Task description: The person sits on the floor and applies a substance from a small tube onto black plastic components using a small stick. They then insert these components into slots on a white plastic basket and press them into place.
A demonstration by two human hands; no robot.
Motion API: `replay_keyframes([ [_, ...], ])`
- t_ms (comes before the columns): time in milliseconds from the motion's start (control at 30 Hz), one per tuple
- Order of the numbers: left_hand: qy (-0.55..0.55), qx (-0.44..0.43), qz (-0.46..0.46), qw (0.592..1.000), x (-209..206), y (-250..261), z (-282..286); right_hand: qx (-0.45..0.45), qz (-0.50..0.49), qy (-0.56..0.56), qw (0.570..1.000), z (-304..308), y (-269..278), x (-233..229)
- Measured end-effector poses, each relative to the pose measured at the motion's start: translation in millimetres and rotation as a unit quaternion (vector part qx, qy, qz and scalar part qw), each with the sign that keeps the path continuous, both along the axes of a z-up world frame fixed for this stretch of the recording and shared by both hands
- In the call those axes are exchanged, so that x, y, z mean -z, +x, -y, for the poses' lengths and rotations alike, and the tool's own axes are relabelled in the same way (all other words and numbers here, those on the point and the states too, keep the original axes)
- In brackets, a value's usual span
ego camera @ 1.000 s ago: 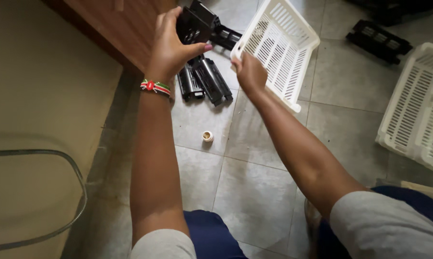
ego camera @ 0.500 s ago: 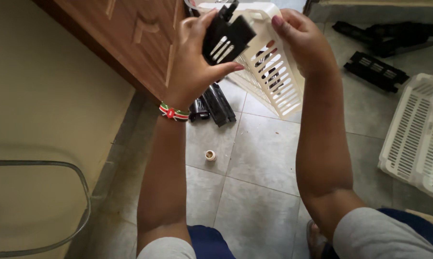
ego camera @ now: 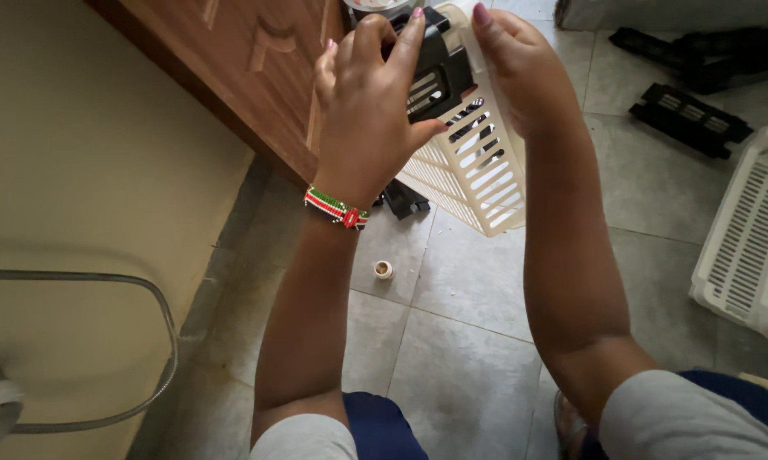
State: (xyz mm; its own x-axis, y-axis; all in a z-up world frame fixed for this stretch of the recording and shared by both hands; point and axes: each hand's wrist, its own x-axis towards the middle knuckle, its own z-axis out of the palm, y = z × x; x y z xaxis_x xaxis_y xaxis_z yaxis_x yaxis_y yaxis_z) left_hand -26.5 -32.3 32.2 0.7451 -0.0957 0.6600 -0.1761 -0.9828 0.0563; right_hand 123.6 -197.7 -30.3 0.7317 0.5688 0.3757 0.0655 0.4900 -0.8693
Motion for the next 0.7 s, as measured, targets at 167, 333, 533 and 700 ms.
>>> replay_keyframes([
  [167,0.050,-0.040,0.015,0.998,2,-4,6,0.061,-0.001,-0.062,0.996,-10,-3,1],
  [333,0.068,-0.062,0.022,0.996,10,0,15,0.040,0.001,-0.023,0.999,-12,-4,0],
  [533,0.035,-0.029,0.029,0.999,18,7,9,0.013,-0.030,0.013,0.999,-12,-3,2],
  [700,0.019,-0.018,0.025,0.999,17,9,3,-0.022,-0.051,0.036,0.998,-13,1,5],
])
